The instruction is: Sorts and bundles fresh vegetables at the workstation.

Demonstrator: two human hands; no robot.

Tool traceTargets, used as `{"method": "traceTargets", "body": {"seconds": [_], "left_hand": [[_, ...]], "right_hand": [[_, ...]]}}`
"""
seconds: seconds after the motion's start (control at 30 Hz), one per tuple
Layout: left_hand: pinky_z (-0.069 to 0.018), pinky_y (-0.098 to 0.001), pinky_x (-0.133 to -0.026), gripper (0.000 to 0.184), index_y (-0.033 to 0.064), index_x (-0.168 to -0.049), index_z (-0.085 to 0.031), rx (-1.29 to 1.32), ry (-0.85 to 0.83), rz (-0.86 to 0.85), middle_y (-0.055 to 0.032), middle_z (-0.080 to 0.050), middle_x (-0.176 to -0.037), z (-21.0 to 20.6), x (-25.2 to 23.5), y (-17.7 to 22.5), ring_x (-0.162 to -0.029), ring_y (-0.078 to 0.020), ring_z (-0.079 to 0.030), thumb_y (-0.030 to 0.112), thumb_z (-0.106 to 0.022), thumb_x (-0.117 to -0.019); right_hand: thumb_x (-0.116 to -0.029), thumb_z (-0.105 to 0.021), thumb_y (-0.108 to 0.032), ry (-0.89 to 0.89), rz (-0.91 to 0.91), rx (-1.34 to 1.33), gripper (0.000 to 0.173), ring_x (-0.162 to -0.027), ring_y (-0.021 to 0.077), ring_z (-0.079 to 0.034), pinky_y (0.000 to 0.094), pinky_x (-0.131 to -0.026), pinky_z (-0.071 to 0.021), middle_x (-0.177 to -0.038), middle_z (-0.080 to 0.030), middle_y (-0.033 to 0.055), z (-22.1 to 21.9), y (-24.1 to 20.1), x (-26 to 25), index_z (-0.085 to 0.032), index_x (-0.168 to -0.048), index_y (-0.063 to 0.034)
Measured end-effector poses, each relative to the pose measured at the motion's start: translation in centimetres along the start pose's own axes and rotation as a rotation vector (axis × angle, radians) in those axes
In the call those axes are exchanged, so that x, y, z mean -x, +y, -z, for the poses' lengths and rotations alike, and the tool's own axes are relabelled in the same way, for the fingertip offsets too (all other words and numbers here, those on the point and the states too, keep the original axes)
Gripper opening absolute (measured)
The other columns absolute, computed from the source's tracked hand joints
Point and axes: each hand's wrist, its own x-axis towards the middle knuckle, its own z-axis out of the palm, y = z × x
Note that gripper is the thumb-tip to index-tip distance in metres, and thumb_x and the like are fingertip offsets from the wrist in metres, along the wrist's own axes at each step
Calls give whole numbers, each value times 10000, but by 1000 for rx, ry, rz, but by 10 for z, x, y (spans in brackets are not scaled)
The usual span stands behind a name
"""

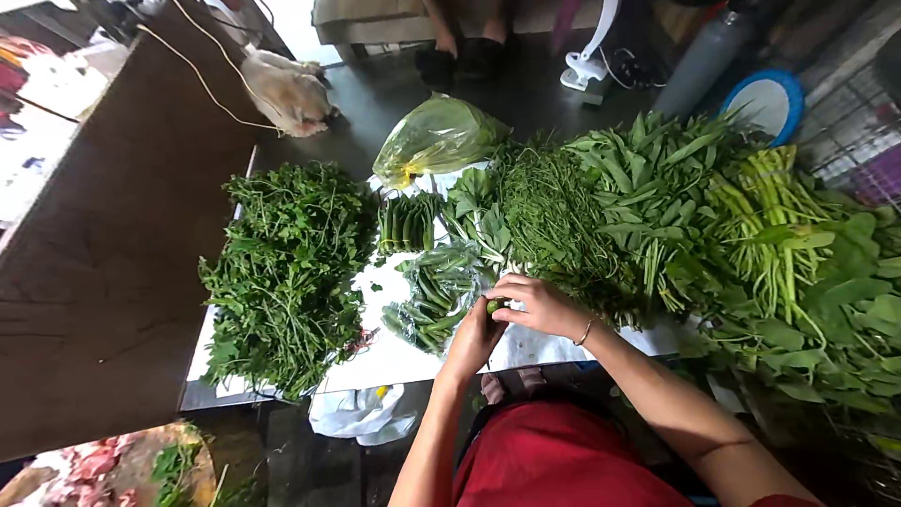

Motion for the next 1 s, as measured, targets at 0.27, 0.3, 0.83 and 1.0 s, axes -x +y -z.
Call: {"method": "traceTargets", "body": {"seconds": [0.27,0.3,0.83,1.0], "left_hand": [[-538,-445,-987,484,-45,-1325,-564,5,-18,35,-180,-702,-1122,8,6,-6,-1051,-262,-693,203,-708,-935],[-540,-438,-987,493,-48,-1330,-556,7,-16,32,-181,-702,-1122,8,6,-8,-1050,-256,-694,200,-711,-934],[-546,-427,-959,425,-71,-1307,-551,-10,131,-39,-195,-680,-1120,20,11,-7,-1040,-261,-680,165,-648,-968],[-559,-396,-927,404,-58,-1290,-563,39,157,-85,-173,-681,-1100,22,10,-6,-999,-220,-683,166,-647,-964]], "right_hand": [[-990,-652,-148,-127,223,43,178,-1085,234,-664,385,-1015,-500,-1070,-731,100,4,4,-24,-775,-1079,-55],[-985,-654,-137,-140,237,28,171,-1086,225,-668,383,-1023,-494,-1065,-738,92,3,5,-25,-780,-1072,-62],[-1026,-564,-190,-205,-894,295,301,-1204,448,-618,636,-998,-481,-1248,-654,277,-46,78,52,-682,-1171,46],[-1028,-540,-149,-144,-939,327,277,-1222,397,-621,598,-1002,-492,-1303,-646,221,-51,80,55,-691,-1206,0]]}}
